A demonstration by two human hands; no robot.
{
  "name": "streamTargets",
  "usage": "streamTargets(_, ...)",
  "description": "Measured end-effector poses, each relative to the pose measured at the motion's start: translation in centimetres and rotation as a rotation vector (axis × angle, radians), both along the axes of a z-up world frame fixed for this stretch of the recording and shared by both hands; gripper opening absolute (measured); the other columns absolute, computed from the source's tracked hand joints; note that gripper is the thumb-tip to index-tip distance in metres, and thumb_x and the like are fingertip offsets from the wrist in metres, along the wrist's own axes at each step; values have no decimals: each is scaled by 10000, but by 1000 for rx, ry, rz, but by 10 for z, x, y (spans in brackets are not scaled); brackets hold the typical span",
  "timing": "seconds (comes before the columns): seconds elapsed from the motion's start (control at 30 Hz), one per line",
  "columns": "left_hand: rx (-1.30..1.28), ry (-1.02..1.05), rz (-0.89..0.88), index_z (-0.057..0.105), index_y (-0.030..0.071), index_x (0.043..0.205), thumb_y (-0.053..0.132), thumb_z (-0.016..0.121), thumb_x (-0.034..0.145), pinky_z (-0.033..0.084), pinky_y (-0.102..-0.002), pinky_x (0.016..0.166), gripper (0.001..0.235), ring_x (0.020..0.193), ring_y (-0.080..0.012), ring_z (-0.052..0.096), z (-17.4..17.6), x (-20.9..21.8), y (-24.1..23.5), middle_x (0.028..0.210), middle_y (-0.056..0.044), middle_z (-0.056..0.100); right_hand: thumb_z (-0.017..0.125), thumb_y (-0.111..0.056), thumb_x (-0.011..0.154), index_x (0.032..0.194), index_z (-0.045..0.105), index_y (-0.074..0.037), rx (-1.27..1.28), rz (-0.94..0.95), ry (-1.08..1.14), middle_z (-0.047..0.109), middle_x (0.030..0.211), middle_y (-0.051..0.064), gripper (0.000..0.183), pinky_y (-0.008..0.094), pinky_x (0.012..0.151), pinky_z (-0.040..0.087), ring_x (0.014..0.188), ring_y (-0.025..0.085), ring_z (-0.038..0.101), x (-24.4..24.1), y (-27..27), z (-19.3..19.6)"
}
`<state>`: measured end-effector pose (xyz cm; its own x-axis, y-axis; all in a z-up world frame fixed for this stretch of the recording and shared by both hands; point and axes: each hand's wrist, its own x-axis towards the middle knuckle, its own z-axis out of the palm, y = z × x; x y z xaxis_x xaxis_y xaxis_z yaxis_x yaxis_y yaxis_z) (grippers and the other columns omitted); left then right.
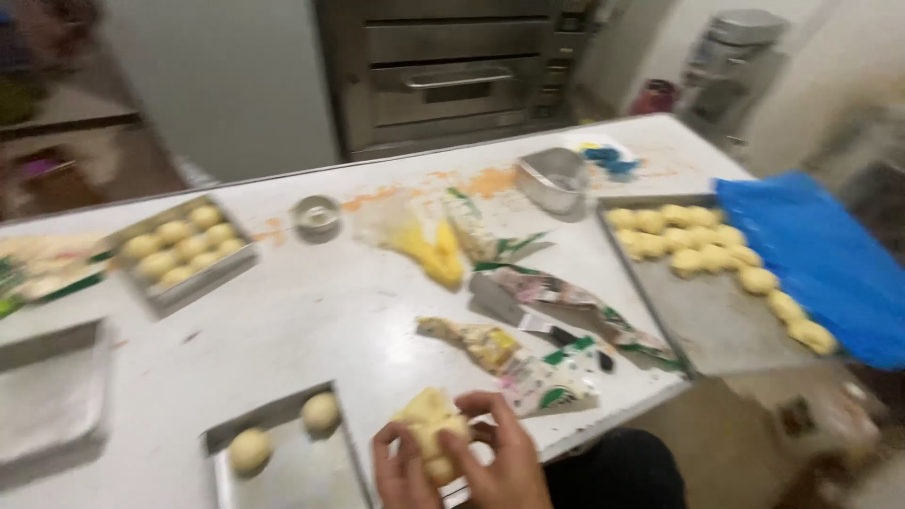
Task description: Filling small dough portions with pineapple jam using a piping bag and rolling them into balls for baking.
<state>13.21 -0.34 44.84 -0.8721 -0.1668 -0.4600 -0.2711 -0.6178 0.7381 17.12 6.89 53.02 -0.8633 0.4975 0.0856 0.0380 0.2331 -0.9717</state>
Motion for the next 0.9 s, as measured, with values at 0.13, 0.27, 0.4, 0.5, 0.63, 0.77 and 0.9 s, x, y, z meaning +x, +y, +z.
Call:
streamTargets(0.13,-194,274,-21,648,105,940,355,540,993,531,-331,672,278,751,-244,679,0,-4,2,846,-164,731,675,-162,930,1028,817,-22,25,-29,220,688,1108,118,222,268,895,583,1077,168,702,7,-2,-33)
streamTargets(0.27,-322,236,52,714,83,662,426,410,1024,513,-320,712,584,699,-222,665,13,-8,6,683,-72,723,775,-22,781,1370,681,-72,-212,-162,33,867,983,180,599,294,908,592,995,181,790,15,-13,-45)
streamTargets(0.4,-357,310,158,520,113,603,149,492,917,539,-332,674,317,664,-243,627,50,0,-2,680,-57,572,705,61,841,1329,681,3,-229,-149,92,841,946,227,492,288,828,576,872,221,775,21,-4,-61)
streamTargets(0.5,-391,107,59,578,70,554,387,487,997,499,-334,632,552,581,-245,641,49,1,-4,551,-85,644,664,-97,896,1156,771,-66,232,-91,195,553,1459,121,282,298,875,618,931,207,753,21,27,-90)
streamTargets(0.63,-491,-133,-67,632,114,660,525,504,934,510,-347,762,510,771,-249,712,78,7,-10,687,-105,694,694,-269,855,1342,688,-136,501,233,217,665,1402,101,505,323,1078,510,1298,208,642,24,58,-123)
streamTargets(0.77,-1080,477,255,703,243,920,544,572,937,586,-227,625,329,619,-95,716,164,45,-15,793,103,743,714,-205,900,1115,850,-5,-225,-310,-166,817,807,231,324,329,701,544,745,252,700,24,-8,-11)
streamTargets(0.9,-479,700,-355,762,71,891,431,485,1034,470,-346,1028,475,1203,-234,587,91,6,-41,1371,-111,505,649,-12,889,1480,557,6,-544,-79,90,745,938,233,598,365,768,554,845,271,671,28,21,-52)
